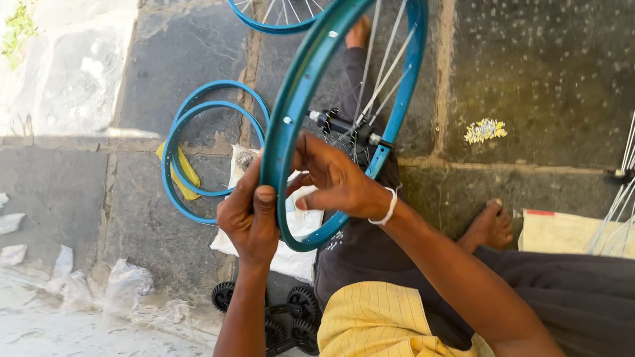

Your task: The person sits on the ground and assembles a bicycle wheel by inserting spokes into the hub and rim. They secure the spokes with nipples and adjust the wheel's alignment by hand.

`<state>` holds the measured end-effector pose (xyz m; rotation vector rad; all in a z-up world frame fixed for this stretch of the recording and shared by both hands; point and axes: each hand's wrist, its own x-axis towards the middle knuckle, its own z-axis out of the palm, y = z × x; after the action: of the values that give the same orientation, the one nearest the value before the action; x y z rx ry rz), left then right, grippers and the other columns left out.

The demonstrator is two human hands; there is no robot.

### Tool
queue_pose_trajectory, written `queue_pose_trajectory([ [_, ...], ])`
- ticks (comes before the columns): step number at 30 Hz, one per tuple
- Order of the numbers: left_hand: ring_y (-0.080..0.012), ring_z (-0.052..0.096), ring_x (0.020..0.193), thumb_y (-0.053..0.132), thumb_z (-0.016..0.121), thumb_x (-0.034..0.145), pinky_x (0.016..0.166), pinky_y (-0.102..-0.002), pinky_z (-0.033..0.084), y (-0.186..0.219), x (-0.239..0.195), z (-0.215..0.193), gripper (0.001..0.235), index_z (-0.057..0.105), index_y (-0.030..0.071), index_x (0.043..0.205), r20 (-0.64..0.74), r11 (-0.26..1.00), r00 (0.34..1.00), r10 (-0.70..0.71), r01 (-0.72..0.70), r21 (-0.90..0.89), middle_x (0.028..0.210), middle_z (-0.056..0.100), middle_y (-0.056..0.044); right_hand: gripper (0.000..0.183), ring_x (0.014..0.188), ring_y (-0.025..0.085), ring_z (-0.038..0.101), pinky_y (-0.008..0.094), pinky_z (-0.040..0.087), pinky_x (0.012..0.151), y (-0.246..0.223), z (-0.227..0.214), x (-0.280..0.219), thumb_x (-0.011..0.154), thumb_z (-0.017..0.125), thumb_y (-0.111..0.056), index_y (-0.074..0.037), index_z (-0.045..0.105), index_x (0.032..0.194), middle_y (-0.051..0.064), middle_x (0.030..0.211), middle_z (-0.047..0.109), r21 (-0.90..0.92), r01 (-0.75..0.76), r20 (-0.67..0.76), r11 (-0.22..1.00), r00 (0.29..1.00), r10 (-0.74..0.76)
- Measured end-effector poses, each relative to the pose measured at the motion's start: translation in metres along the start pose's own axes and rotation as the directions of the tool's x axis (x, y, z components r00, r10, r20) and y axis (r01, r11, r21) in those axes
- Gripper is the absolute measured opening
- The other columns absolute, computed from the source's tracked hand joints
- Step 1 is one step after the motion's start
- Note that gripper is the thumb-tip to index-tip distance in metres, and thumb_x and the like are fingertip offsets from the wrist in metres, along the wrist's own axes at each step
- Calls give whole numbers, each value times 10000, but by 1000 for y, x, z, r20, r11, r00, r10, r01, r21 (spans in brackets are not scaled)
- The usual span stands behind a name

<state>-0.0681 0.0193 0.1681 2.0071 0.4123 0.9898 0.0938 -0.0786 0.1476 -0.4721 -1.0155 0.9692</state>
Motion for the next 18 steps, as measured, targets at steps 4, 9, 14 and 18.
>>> queue_pose_trajectory([
  [4, -80, 638, 857, 350, 641, 1081, 742, -239, 506, -10, -1, 0, 524, 627, -35, 1437, -75, 998, 995, -63, 62, -18, 1047, 758, -93, 325, 842, 150, 634, 299, 548, 783, 13, 8, 4, 1062, 597, -257, -111, 651, 1347, 27, 903, 642, -395, -270, -165, 878, 961, 221],
  [9, -102, 697, 1056, 351, 622, 1127, 912, -250, 570, -7, 1, 5, 503, 593, -37, 1446, -52, 999, 998, 38, -39, -30, 1224, 743, -110, 293, 1104, 140, 580, 341, 539, 958, 15, -6, 0, 1037, 676, -193, -50, 569, 1269, 12, 1106, 560, -94, 33, -15, 995, 999, -34],
  [14, -38, 670, 878, 343, 637, 1083, 759, -194, 527, -8, 4, 6, 499, 625, -29, 1416, -78, 999, 997, -26, 23, -37, 1050, 768, -73, 249, 1011, 90, 654, 307, 597, 928, 25, -5, 2, 1060, 637, -273, -75, 615, 1208, -29, 1020, 595, -277, 38, -39, 960, 998, -50],
  [18, -38, 653, 881, 336, 645, 1074, 743, -190, 518, -9, 7, 8, 496, 626, -25, 1414, -89, 999, 995, -36, 33, -29, 1105, 756, -82, 281, 984, 90, 601, 292, 551, 914, 23, -12, 4, 1057, 629, -301, -55, 617, 1192, -15, 993, 579, -87, -5, -54, 996, 999, 1],
])
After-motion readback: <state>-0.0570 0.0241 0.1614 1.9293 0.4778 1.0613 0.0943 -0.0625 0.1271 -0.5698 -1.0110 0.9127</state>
